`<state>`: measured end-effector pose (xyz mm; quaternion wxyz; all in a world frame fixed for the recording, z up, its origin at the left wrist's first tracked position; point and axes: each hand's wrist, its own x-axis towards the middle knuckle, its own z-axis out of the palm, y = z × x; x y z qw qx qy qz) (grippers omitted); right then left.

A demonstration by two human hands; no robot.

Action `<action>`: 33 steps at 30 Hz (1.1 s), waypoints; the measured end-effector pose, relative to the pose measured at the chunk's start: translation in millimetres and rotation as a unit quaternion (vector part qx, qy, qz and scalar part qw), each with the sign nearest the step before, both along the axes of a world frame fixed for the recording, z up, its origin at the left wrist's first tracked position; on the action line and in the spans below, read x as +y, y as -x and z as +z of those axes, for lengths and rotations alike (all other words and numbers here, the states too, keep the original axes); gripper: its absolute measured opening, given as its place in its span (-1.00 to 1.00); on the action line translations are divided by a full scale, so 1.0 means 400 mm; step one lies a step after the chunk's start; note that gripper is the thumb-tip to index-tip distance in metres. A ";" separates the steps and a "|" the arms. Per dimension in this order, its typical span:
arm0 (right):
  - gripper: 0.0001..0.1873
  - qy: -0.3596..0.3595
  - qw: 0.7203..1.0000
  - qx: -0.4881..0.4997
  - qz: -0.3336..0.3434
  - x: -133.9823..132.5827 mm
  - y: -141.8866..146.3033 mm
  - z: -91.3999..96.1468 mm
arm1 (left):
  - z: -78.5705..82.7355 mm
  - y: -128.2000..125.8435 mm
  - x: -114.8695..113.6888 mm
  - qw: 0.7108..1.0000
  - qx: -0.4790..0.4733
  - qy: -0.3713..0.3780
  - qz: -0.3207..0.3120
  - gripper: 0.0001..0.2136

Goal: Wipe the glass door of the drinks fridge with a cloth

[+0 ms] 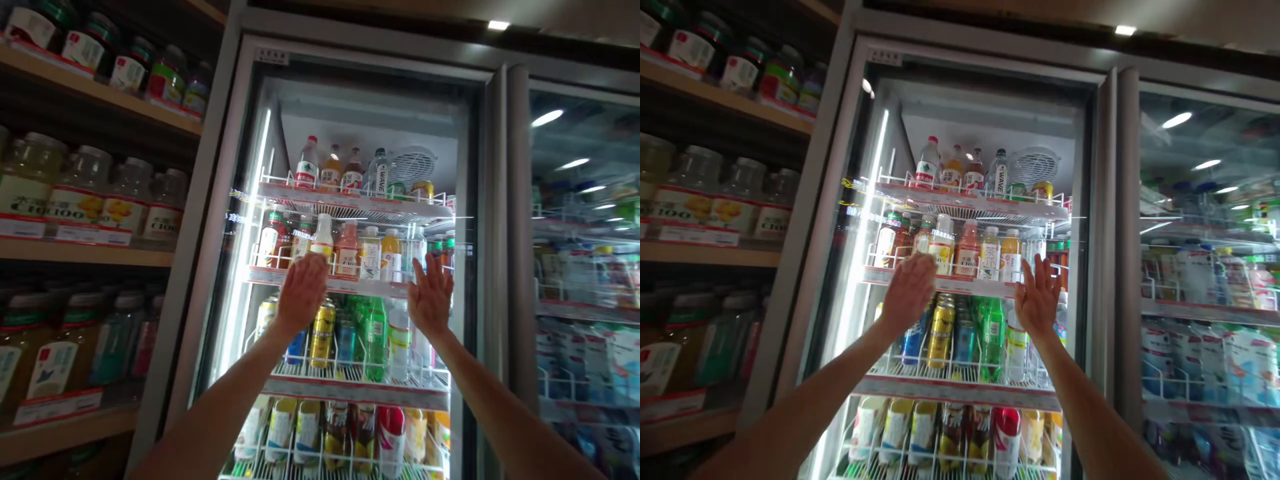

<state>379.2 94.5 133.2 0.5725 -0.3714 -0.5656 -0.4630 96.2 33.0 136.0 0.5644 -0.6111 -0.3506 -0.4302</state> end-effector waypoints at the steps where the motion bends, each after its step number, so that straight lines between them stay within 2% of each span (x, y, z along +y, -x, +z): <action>1: -0.43 0.001 1.000 0.002 0.001 -0.001 0.002 0.000 | 0.010 0.016 -0.003 0.999 -0.044 -0.014 -0.004 -0.55; 3: -0.42 0.005 1.000 0.008 -0.001 -0.004 0.005 0.000 | 0.019 0.030 -0.008 0.995 -0.096 -0.030 -0.008 -0.55; 5: -0.42 0.007 1.000 0.011 -0.004 -0.005 0.007 0.000 | -0.001 0.010 -0.012 0.998 -0.064 -0.016 0.002 -0.57; 7: -0.42 0.007 1.000 0.012 -0.006 -0.006 0.007 0.000 | -0.048 -0.036 -0.017 0.999 0.029 0.007 0.011 -0.61; 9: -0.43 0.003 1.000 0.010 -0.008 -0.007 0.007 0.000 | -0.095 -0.075 -0.020 0.989 0.145 0.022 0.007 -0.66; 11: -0.44 -0.003 1.000 0.008 -0.006 -0.008 0.005 0.000 | -0.112 -0.079 -0.022 0.976 0.218 0.026 -0.001 -0.68; 13: -0.44 -0.004 1.000 0.002 -0.004 -0.008 0.003 0.000 | -0.089 -0.047 -0.024 0.984 0.178 0.019 0.002 -0.67; 16: -0.42 0.003 1.000 -0.005 -0.001 -0.007 0.002 0.000 | -0.027 0.003 -0.023 0.999 -0.037 -0.023 0.006 -0.63; 18: -0.42 0.002 1.000 -0.003 0.001 -0.007 0.002 0.000 | -0.017 0.000 -0.020 0.993 -0.115 -0.034 0.001 -0.61; 19: -0.42 0.001 1.000 0.000 0.001 -0.007 0.002 0.000 | -0.025 -0.013 -0.018 0.995 -0.100 -0.027 -0.001 -0.60; 23: -0.41 0.005 1.000 0.004 0.001 -0.009 0.004 -0.002 | -0.080 -0.047 -0.012 0.995 0.102 0.014 0.007 -0.61; 25: -0.42 0.006 1.000 0.001 -0.002 -0.012 0.005 -0.004 | -0.075 -0.019 -0.012 0.998 0.069 0.003 0.010 -0.62; 27: -0.43 0.006 1.000 0.001 -0.006 -0.013 0.007 -0.005 | -0.048 0.019 -0.013 0.998 -0.054 -0.030 0.005 -0.61; 29: -0.43 0.009 1.000 0.007 -0.008 -0.014 0.009 -0.006 | -0.027 0.032 -0.011 0.988 -0.146 -0.056 -0.004 -0.60; 31: -0.42 0.015 1.000 0.009 -0.007 -0.014 0.008 -0.006 | -0.035 0.004 -0.009 0.989 -0.144 -0.040 -0.004 -0.61; 33: -0.41 0.017 1.000 0.004 -0.006 -0.012 0.005 -0.006 | -0.066 -0.042 -0.006 0.998 -0.056 0.004 -0.002 -0.62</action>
